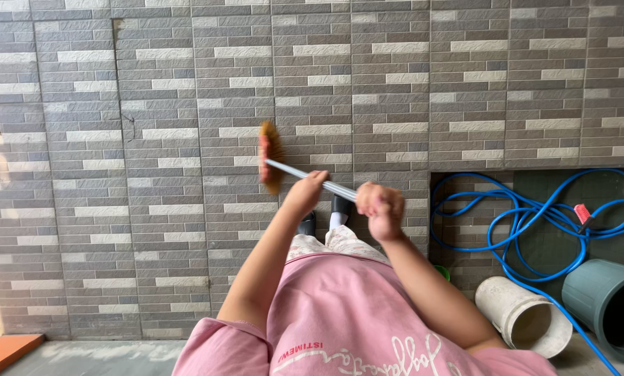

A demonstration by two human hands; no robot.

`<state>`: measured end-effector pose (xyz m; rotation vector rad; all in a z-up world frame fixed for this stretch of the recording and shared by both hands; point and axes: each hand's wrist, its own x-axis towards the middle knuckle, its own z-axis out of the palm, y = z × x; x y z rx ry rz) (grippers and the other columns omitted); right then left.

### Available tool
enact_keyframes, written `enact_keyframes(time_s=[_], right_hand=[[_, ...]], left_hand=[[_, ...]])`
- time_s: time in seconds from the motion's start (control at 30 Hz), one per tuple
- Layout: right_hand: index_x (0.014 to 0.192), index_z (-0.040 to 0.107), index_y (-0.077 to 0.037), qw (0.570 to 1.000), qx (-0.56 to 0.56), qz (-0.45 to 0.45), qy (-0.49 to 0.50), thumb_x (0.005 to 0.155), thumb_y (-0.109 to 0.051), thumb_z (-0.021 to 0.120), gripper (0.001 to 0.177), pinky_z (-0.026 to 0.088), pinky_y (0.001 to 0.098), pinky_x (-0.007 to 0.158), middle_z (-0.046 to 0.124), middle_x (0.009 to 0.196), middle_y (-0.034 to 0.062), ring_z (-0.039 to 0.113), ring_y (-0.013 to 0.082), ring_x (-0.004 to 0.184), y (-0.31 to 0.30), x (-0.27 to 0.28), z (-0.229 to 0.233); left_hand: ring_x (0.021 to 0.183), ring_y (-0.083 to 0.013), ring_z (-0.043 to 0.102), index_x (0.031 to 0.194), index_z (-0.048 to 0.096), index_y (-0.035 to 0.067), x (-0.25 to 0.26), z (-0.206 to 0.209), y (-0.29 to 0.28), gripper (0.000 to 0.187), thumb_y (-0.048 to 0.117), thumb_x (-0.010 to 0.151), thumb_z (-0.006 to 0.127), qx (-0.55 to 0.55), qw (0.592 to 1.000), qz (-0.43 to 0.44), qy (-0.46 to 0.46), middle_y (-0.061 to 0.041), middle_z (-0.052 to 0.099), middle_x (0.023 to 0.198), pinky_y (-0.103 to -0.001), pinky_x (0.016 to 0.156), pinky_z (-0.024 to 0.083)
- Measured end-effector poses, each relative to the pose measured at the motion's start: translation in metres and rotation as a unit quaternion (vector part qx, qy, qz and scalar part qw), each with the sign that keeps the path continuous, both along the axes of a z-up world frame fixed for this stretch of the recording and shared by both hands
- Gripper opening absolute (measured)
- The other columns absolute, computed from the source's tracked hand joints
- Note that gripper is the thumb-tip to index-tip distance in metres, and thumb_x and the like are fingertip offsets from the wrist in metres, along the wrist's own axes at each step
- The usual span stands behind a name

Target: The person sweeps a tiled floor using a broom, pushing the broom head across the tiles while walking.

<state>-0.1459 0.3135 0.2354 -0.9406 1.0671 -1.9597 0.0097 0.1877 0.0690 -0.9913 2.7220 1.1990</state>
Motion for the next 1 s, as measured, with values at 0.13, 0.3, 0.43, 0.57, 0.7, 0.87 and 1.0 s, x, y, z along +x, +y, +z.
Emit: enact_keyframes(time_s=[0.13,0.3,0.43,0.57,0.7,0.87,1.0], right_hand=[[0.066,0.039,-0.008,0.996,0.08,0.043,-0.011,0.103,-0.025,0.05,0.042,0.045,0.0376,0.069,0.049,0.062,0.0072,0.049,0.0218,0.062,-0.003,0.006,-0.034],[0.062,0.04,-0.009,0.997,0.071,-0.005,-0.016,0.106,-0.025,0.047,0.047,0.05,0.0444,0.084,0.048,0.06,0.008,0.053,0.0232,0.063,0.019,-0.01,-0.025],[0.059,0.037,-0.011,0.995,0.016,-0.094,0.017,0.104,-0.026,0.048,0.049,0.047,0.0424,0.07,0.043,0.052,0.0077,0.044,0.0207,0.05,0.044,-0.041,0.034],[0.058,0.034,-0.012,0.982,-0.054,-0.157,0.091,0.105,-0.03,0.047,0.052,0.043,0.0352,0.055,0.042,0.049,0.0067,0.041,0.0197,0.044,0.052,-0.054,0.11],[0.057,0.036,-0.014,0.966,-0.042,-0.141,0.212,0.103,-0.033,0.052,0.052,0.042,0.0302,0.053,0.045,0.05,0.0011,0.047,0.0155,0.044,0.051,-0.036,0.151],[0.064,0.042,-0.01,0.916,-0.023,-0.045,0.399,0.107,-0.032,0.049,0.048,0.049,0.0335,0.06,0.051,0.056,0.0011,0.055,0.0188,0.051,0.029,-0.011,0.147],[0.064,0.041,-0.011,0.93,-0.044,-0.035,0.364,0.108,-0.032,0.047,0.05,0.05,0.0328,0.06,0.052,0.056,0.0004,0.057,0.0181,0.05,0.029,-0.003,0.132]], left_hand=[[0.115,-0.0488,0.061,0.112,0.056,0.008,0.031,-0.042,-0.021,0.021,-0.001,0.094,0.05,-0.052,0.998,0.021,-0.025,-0.02,0.065,0.12,-0.053,0.09,0.053],[0.13,-0.054,0.045,0.111,0.056,0.01,0.021,-0.041,-0.019,0.023,0.0,0.091,0.052,-0.068,0.994,-0.011,-0.084,-0.017,0.067,0.117,-0.067,0.106,0.035],[0.125,-0.0428,0.056,0.111,0.055,0.004,-0.025,0.002,0.021,0.023,-0.008,0.091,0.051,-0.034,0.991,-0.034,0.125,-0.019,0.065,0.115,-0.065,0.117,0.033],[0.117,-0.0427,0.061,0.114,0.053,0.002,-0.085,0.063,0.058,0.026,-0.008,0.09,0.052,0.024,0.97,-0.093,0.223,-0.02,0.064,0.111,-0.063,0.116,0.034],[0.107,-0.0408,0.066,0.113,0.054,0.003,-0.12,0.087,0.072,0.023,0.009,0.094,0.066,0.079,0.944,-0.17,0.273,-0.017,0.067,0.104,-0.057,0.115,0.04],[0.106,-0.0418,0.065,0.127,0.052,0.0,-0.117,0.063,0.076,0.039,0.003,0.089,0.062,-0.004,0.952,-0.196,0.235,-0.023,0.065,0.115,-0.046,0.09,0.054],[0.105,-0.0397,0.068,0.116,0.057,0.004,-0.084,0.064,0.065,0.028,0.006,0.089,0.062,0.074,0.96,-0.177,0.205,-0.018,0.07,0.111,-0.047,0.087,0.055]])
